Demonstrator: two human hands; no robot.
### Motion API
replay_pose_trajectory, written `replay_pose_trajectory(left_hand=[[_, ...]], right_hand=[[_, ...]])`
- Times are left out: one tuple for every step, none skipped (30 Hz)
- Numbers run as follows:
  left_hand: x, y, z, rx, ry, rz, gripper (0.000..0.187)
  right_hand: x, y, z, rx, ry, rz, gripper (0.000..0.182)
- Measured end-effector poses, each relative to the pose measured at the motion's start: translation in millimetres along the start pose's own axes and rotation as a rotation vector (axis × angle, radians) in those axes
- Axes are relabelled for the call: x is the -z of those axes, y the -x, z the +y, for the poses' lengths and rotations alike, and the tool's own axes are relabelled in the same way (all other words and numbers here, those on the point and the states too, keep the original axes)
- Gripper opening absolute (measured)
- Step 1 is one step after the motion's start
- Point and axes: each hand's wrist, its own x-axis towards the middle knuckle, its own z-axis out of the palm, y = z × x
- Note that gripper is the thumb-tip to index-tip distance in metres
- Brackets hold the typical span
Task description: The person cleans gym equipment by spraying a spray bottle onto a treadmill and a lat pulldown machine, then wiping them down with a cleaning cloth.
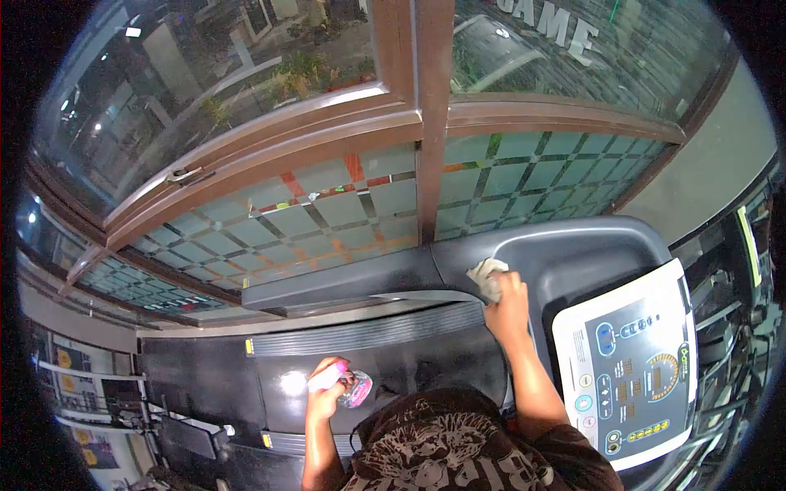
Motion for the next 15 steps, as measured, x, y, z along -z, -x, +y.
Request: replay_pose_trajectory(left_hand=[[3.1,1.6,-2.3,-0.005,-0.027,0.005,0.043],[4.9,0.7,-3.7,-0.016,-0.052,0.011,0.043],[5.4,-0.9,-3.1,0.002,-0.056,0.025,0.044],[5.9,-0.3,-2.5,0.025,-0.060,0.039,0.046],[5.3,0.2,-1.9,0.049,-0.064,0.053,0.048],[2.3,-1.3,0.1,0.042,-0.077,0.051,0.048],[-2.5,-3.7,3.4,0.036,-0.091,0.047,0.048],[-6.4,-5.5,5.3,0.028,-0.104,0.043,0.048],[-8.8,-8.2,4.8,0.028,-0.076,0.020,0.048],[-10.0,-9.9,2.9,0.029,-0.049,0.001,0.048],[-10.6,-9.3,0.7,0.034,-0.022,-0.015,0.048],[-12.2,-10.1,-1.0,0.003,-0.050,-0.025,0.048],[-11.7,-10.1,-4.6,0.011,-0.072,-0.038,0.048],[-11.4,-12.3,-8.6,0.017,-0.094,-0.056,0.048],[-14.0,-14.7,-9.5,0.021,-0.114,-0.076,0.048]], right_hand=[[6.4,-4.9,6.3,-0.014,-0.057,0.051,0.053],[13.2,-11.2,10.7,-0.041,-0.022,0.206,0.052],[17.8,-19.5,21.1,-0.135,-0.012,0.284,0.055],[16.7,-26.4,34.9,-0.189,-0.048,0.349,0.054],[9.1,-32.3,47.4,-0.244,-0.084,0.413,0.054],[-1.9,-35.8,55.9,-0.336,-0.131,0.371,0.054],[-11.4,-38.1,61.2,-0.430,-0.178,0.328,0.054],[-25.7,-39.5,62.0,-0.415,-0.265,0.383,0.054],[-30.5,-41.0,51.3,-0.443,-0.234,0.387,0.058],[-31.8,-40.2,42.1,-0.435,-0.226,0.368,0.057],[-30.7,-36.9,34.4,-0.428,-0.219,0.343,0.057],[-26.6,-34.3,29.3,-0.445,-0.152,0.319,0.052],[-27.5,-29.2,34.5,-0.410,-0.145,0.304,0.049],[-28.2,-23.7,44.2,-0.378,-0.136,0.293,0.046],[-22.2,-23.2,44.1,-0.344,-0.125,0.284,0.044]])
